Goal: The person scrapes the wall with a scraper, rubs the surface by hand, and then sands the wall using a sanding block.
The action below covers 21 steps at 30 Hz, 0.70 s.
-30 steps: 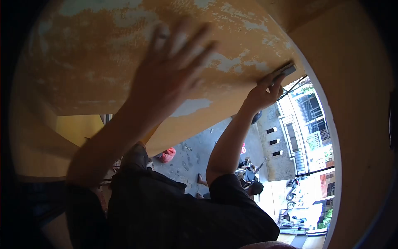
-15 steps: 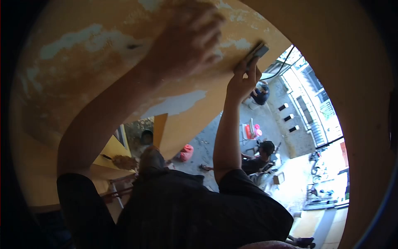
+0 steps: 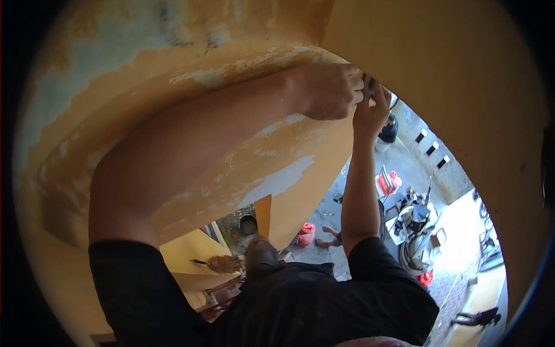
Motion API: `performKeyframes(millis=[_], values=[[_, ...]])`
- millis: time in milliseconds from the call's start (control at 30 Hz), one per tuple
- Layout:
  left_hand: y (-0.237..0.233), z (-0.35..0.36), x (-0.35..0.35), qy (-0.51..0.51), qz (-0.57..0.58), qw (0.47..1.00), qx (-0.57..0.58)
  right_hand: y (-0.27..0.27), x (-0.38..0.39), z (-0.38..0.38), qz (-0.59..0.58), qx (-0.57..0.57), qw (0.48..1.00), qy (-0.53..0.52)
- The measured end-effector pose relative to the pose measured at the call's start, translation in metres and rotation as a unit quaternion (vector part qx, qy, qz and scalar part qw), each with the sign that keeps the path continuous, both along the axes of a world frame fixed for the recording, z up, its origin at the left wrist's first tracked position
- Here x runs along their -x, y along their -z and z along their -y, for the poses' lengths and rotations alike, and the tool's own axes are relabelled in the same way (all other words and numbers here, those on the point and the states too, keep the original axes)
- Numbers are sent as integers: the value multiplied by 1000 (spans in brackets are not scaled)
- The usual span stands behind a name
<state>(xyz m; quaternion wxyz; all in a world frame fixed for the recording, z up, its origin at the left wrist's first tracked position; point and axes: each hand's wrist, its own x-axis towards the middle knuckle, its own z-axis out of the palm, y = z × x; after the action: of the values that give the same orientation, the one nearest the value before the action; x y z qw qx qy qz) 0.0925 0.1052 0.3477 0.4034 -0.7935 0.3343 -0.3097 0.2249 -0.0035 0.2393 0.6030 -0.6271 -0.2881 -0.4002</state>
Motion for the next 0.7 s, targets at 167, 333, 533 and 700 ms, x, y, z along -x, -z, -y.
performKeyframes(millis=[167,333,533,700], values=[[1,-1,9,-25,48,999,-7,40,17,-8,-16,-21,1000,10],[6,-1,-1,-52,55,997,13,-3,12,-4,2,24,999,38],[6,1,3,-69,54,996,13,55,48,-8,-62,12,998,-17],[7,0,4,-70,44,996,22,0,30,-9,-10,-22,1000,3]])
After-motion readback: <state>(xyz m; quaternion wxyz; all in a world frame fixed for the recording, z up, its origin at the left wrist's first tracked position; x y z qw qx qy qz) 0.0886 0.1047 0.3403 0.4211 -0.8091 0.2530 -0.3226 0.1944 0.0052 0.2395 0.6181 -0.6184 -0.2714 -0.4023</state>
